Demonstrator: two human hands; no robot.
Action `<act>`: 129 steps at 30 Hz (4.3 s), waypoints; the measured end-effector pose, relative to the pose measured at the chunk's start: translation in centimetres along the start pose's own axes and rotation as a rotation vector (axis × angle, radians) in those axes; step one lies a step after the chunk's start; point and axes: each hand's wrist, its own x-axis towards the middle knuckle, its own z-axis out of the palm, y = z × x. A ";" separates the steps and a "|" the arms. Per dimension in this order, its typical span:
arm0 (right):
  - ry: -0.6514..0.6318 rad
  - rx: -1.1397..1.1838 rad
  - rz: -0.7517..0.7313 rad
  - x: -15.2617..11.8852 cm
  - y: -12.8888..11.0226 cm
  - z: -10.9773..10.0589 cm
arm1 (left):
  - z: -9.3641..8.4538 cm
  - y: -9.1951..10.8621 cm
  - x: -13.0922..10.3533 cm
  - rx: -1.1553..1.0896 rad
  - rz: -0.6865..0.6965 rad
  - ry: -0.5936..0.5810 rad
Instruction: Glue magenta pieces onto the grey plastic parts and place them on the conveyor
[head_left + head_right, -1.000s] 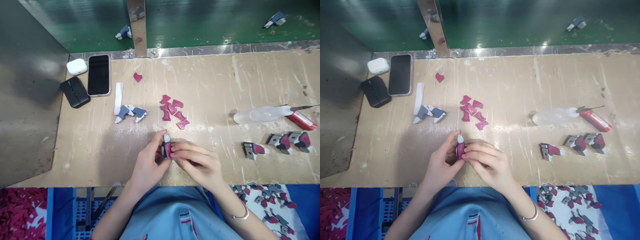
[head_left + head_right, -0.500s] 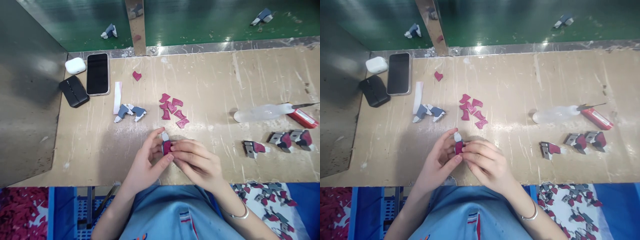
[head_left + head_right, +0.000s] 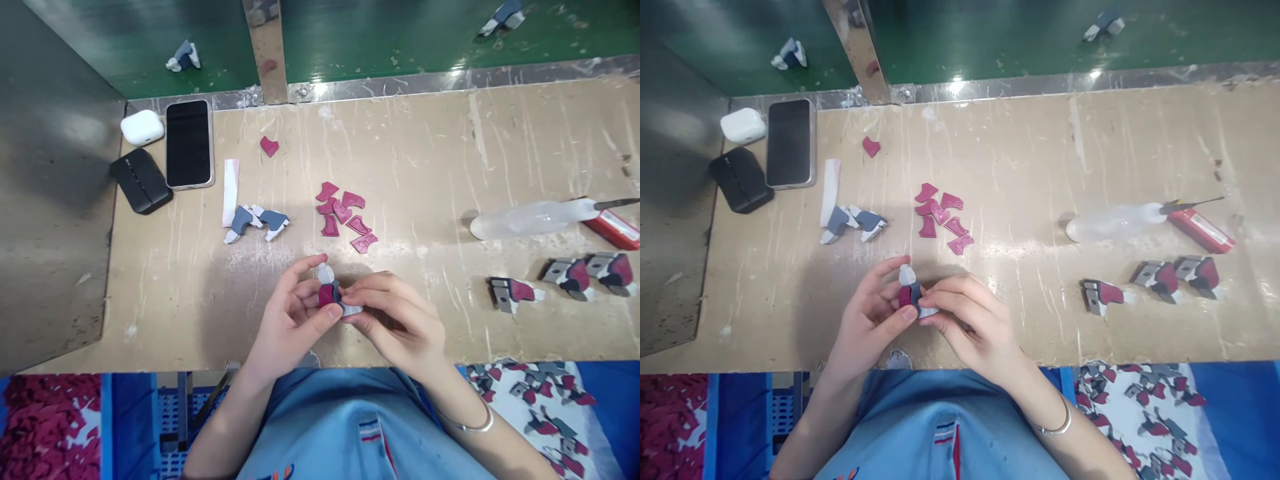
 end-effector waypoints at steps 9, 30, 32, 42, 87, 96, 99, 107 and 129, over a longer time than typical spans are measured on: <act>0.048 0.020 0.013 -0.1 0.3 0.3 | -0.6 0.1 0.1 0.032 -0.064 -0.013; 0.086 0.395 0.332 -0.3 0.3 0.5 | 1.2 0.4 -0.5 0.407 0.315 0.124; 0.134 0.484 0.357 -0.4 0.2 0.8 | 1.5 0.2 -0.3 0.265 0.319 0.152; 0.269 0.331 0.276 -0.6 -0.9 1.8 | 2.5 0.0 -0.3 0.195 0.407 0.256; 0.099 0.218 -0.146 1.0 -0.7 -4.0 | 3.4 6.8 3.7 0.915 0.934 -0.504; 0.480 0.009 -0.164 0.2 1.1 -6.6 | 3.9 9.5 11.2 1.160 0.745 -0.606; 0.500 -0.184 -0.208 -0.4 1.5 -7.9 | 1.8 11.1 19.6 1.385 0.684 -0.264; 0.438 -0.426 -0.224 -2.2 0.5 -9.6 | -0.6 13.3 36.6 1.391 0.426 0.306; 0.309 -0.226 -0.228 -0.4 0.1 -6.5 | -7.5 11.8 10.8 1.617 0.457 -0.006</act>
